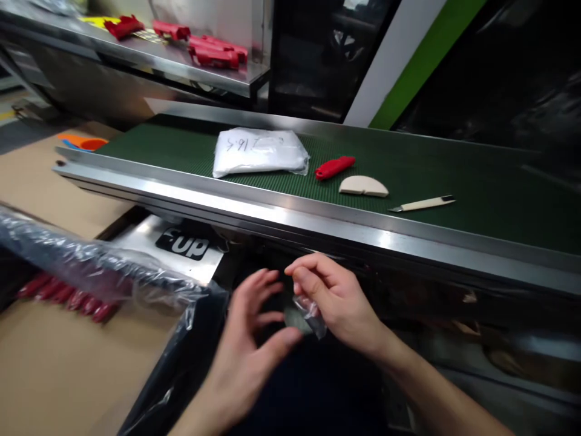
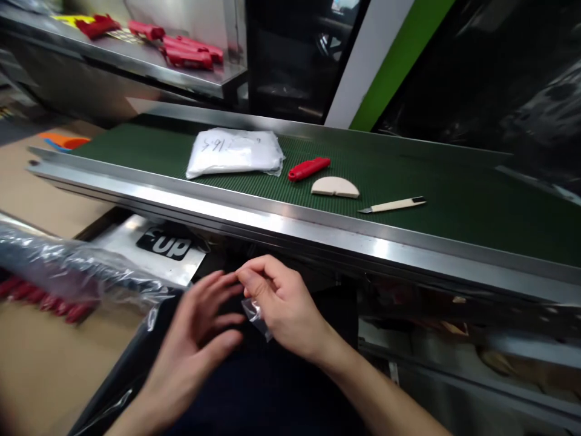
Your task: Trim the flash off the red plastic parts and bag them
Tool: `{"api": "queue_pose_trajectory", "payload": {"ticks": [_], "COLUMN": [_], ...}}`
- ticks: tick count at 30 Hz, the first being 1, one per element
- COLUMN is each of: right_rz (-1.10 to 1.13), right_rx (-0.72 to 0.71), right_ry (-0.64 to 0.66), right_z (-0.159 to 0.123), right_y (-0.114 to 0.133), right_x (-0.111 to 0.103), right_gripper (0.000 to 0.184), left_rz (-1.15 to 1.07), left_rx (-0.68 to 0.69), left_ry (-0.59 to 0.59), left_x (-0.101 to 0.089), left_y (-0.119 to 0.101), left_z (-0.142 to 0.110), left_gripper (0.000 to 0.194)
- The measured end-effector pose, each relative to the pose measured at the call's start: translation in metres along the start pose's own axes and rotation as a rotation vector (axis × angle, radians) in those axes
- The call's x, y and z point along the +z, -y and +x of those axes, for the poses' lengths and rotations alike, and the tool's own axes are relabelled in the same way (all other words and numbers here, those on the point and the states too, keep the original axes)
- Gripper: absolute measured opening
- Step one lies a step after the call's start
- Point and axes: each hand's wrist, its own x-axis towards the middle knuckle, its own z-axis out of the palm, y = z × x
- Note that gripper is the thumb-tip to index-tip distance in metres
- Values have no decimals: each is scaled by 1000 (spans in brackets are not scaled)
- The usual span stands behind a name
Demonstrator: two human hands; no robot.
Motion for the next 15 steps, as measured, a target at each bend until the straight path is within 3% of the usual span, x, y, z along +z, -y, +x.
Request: {"api": "queue_pose_trajectory", "payload": {"ticks": [2, 4, 6, 9, 11, 15], "right_rz": [-40, -98, -140, -162, -160, -154], "right_rx": [-10, -40, -72, -74, -41, 82], "right_ry": [-1, -92, -231, -340, -286, -1], "right_z": [-1, -2, -4, -10, -16, -24], "right_y": [1, -1, -4, -8, -9, -8], "right_x": [1, -7, -22, -42, -49, -56], "right_gripper": [27, 23, 19, 18, 23, 24], "left_rz": [-252, -291, -206, -108, -90, -40], "left_rx": [-111, -209, -256, -245, -227, -201], "left_ry": [144, 135, 72, 4, -15, 19], "left_x": [36, 55, 59, 51, 46, 44], "left_y": [0, 0, -1, -3, -4, -2], "left_z": [6, 12, 14, 12, 12, 15], "left_gripper": [63, 43, 26, 26, 25, 24]}}
